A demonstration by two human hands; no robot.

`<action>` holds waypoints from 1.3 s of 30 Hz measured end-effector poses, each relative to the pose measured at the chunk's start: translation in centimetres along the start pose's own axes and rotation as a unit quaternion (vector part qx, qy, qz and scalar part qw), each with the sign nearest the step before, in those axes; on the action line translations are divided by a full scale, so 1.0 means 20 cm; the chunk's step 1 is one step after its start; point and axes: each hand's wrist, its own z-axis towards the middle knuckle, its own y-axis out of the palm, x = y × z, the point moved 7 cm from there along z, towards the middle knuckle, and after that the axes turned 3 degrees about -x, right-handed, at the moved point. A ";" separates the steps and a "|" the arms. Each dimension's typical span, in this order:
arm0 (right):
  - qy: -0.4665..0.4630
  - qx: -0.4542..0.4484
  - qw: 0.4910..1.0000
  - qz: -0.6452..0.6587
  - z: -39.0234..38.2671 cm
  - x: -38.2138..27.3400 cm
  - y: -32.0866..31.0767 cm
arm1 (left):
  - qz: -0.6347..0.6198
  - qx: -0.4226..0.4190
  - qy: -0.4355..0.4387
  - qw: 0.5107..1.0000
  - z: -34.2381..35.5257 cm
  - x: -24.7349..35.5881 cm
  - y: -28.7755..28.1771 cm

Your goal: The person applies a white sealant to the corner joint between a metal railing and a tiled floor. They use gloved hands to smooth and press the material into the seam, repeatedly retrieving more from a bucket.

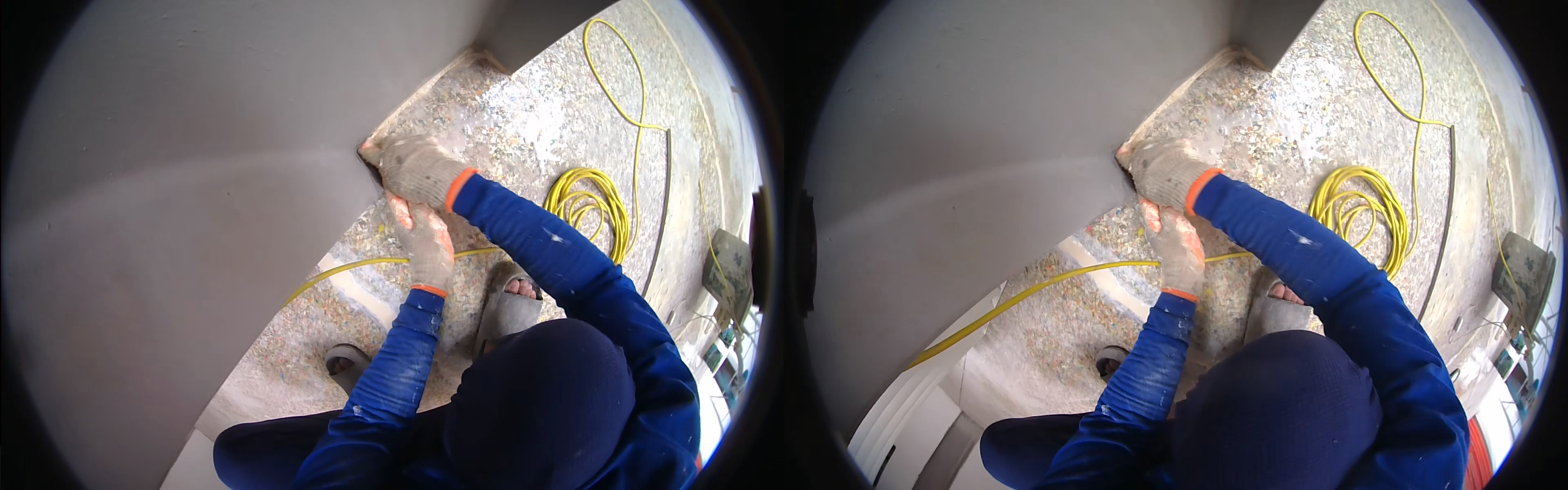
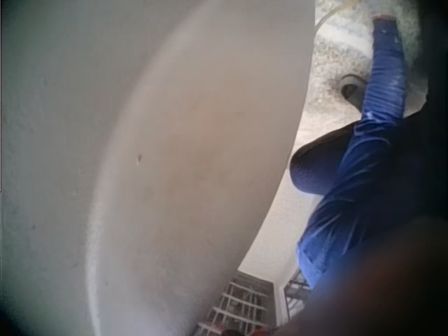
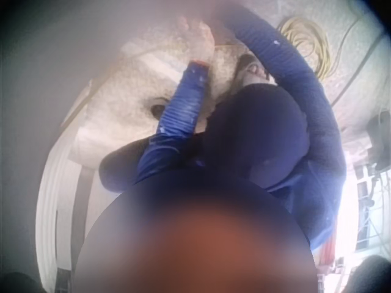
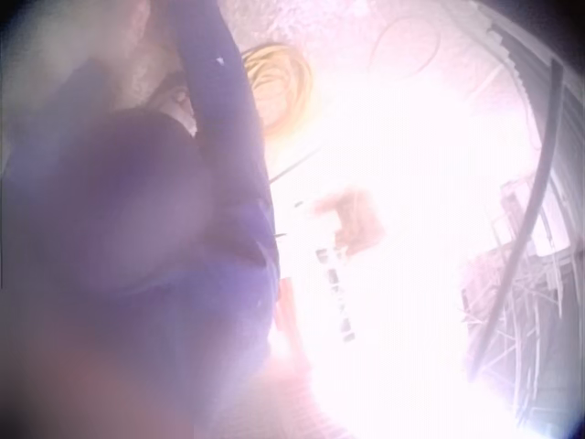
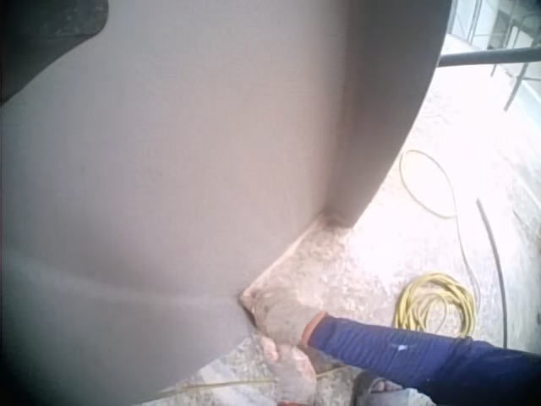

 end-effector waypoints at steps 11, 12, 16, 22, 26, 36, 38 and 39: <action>0.034 0.019 0.999 0.024 0.03 0.09 -0.06 | 0.089 -0.078 0.068 0.991 -0.05 0.13 0.17; -0.015 0.098 0.994 0.053 -0.02 0.09 -0.12 | 0.127 -0.101 0.097 0.982 -0.06 0.15 0.19; 0.099 0.090 0.982 0.137 -0.19 0.30 -0.10 | 0.068 -0.076 0.087 0.991 0.00 0.14 0.15; 0.049 0.028 0.964 0.261 -0.16 0.24 0.13 | 0.047 -0.043 0.076 0.995 0.03 0.14 0.16; 0.080 -0.023 0.769 0.633 -0.09 0.28 0.28 | 0.132 -0.176 0.026 0.975 0.02 0.28 0.29; 0.065 0.224 0.953 0.195 -0.06 0.23 0.05 | 0.219 -0.127 0.129 0.959 -0.07 0.29 0.25; 0.147 0.145 0.897 0.392 -0.11 0.32 0.07 | 0.163 -0.092 0.036 0.982 -0.03 0.22 0.20; 0.185 0.101 0.847 0.488 -0.14 0.36 0.11 | 0.146 -0.117 0.059 0.981 -0.03 0.23 0.21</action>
